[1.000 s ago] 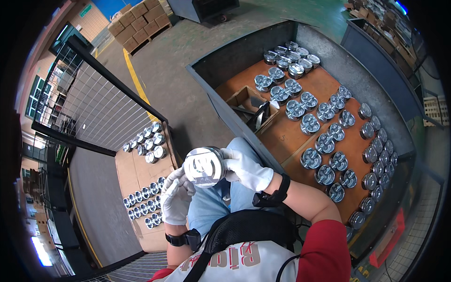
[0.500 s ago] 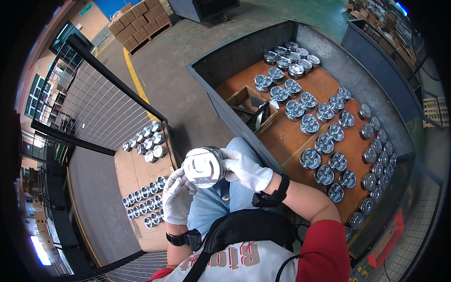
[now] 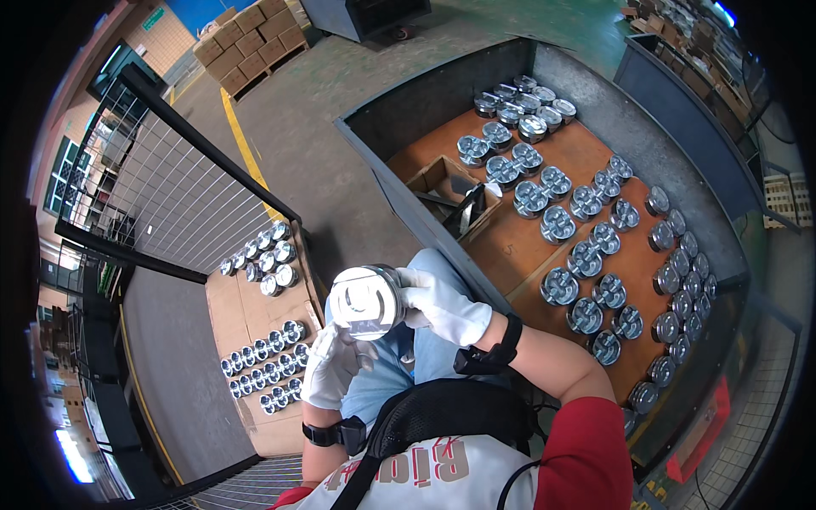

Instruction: Inspecting and organizing metal pistons on a workbench.

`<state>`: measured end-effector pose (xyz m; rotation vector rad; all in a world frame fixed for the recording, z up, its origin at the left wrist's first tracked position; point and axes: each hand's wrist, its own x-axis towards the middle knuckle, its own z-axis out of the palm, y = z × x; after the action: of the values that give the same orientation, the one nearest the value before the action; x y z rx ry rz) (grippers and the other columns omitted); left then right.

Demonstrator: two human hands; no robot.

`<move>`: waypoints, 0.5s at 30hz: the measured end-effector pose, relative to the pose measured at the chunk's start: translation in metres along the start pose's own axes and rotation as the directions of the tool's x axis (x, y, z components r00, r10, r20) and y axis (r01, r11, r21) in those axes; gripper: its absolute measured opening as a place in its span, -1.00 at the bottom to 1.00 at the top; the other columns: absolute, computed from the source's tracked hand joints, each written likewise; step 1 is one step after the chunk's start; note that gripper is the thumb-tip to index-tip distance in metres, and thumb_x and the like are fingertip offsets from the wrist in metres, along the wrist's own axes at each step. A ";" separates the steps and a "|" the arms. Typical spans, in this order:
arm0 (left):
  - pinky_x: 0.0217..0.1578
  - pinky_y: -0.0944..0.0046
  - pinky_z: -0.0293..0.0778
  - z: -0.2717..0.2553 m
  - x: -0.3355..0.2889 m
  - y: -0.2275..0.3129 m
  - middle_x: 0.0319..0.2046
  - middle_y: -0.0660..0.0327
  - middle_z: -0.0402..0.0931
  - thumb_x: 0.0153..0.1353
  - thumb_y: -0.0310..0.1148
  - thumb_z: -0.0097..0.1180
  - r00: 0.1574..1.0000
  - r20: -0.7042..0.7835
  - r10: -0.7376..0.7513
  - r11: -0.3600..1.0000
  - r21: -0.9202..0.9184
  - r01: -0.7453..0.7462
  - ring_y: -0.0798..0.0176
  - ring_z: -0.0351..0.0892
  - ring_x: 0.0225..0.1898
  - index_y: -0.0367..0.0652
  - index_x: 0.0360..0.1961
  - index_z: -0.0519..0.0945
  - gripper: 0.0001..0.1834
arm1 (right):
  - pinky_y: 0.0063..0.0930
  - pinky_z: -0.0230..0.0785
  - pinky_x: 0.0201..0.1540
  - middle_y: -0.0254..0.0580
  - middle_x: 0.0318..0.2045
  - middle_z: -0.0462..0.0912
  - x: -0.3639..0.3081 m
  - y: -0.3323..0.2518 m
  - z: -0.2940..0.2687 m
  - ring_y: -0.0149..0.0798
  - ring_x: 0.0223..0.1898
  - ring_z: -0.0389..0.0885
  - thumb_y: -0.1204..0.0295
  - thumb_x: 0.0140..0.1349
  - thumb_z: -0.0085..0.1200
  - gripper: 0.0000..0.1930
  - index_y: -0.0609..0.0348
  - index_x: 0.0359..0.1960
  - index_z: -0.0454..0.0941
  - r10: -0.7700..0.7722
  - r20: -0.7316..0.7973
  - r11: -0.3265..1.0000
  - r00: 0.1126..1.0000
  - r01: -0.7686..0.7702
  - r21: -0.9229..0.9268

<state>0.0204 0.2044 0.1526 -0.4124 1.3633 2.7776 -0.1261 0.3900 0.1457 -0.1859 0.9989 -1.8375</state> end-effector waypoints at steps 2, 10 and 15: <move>-0.39 0.19 0.56 0.000 0.000 -0.001 -0.17 -0.06 0.57 0.28 -0.03 0.15 1.000 0.014 -0.027 0.999 0.036 0.027 -0.04 0.63 -0.26 -0.25 0.02 0.47 -0.49 | -0.67 0.46 -0.21 -0.32 -0.04 0.60 -0.002 -0.002 -0.001 -0.50 -0.12 0.60 0.48 0.32 -0.08 -0.57 0.11 0.24 0.41 0.011 0.006 0.998 1.000 -0.010 -0.054; -0.26 0.06 0.61 -0.001 0.004 -0.006 0.02 -0.12 0.48 0.23 -0.17 0.21 0.973 0.148 -0.175 0.972 -0.134 0.195 -0.14 0.63 -0.13 -0.27 0.23 0.29 -0.35 | -0.60 0.36 -0.30 -0.41 -0.29 0.54 -0.006 0.003 0.009 -0.55 -0.31 0.49 0.61 0.27 -0.05 -0.78 0.16 -0.08 0.50 -0.250 0.139 0.899 0.958 0.283 -0.334; -0.18 -0.07 0.62 0.013 0.013 -0.006 0.07 -0.12 0.43 0.14 -0.35 0.26 0.933 0.314 -0.175 0.924 -0.274 0.266 -0.25 0.59 -0.08 -0.18 0.34 0.16 -0.22 | -0.26 0.44 -0.22 -0.07 -0.33 0.61 -0.009 0.005 0.018 -0.06 -0.30 0.60 0.67 0.07 0.01 -0.72 0.26 -0.14 0.52 -0.576 0.443 0.082 0.687 0.588 -0.805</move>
<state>0.0056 0.2167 0.1521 -0.1483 0.7656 2.7255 -0.1088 0.3869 0.1563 -1.5379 2.1269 -1.6314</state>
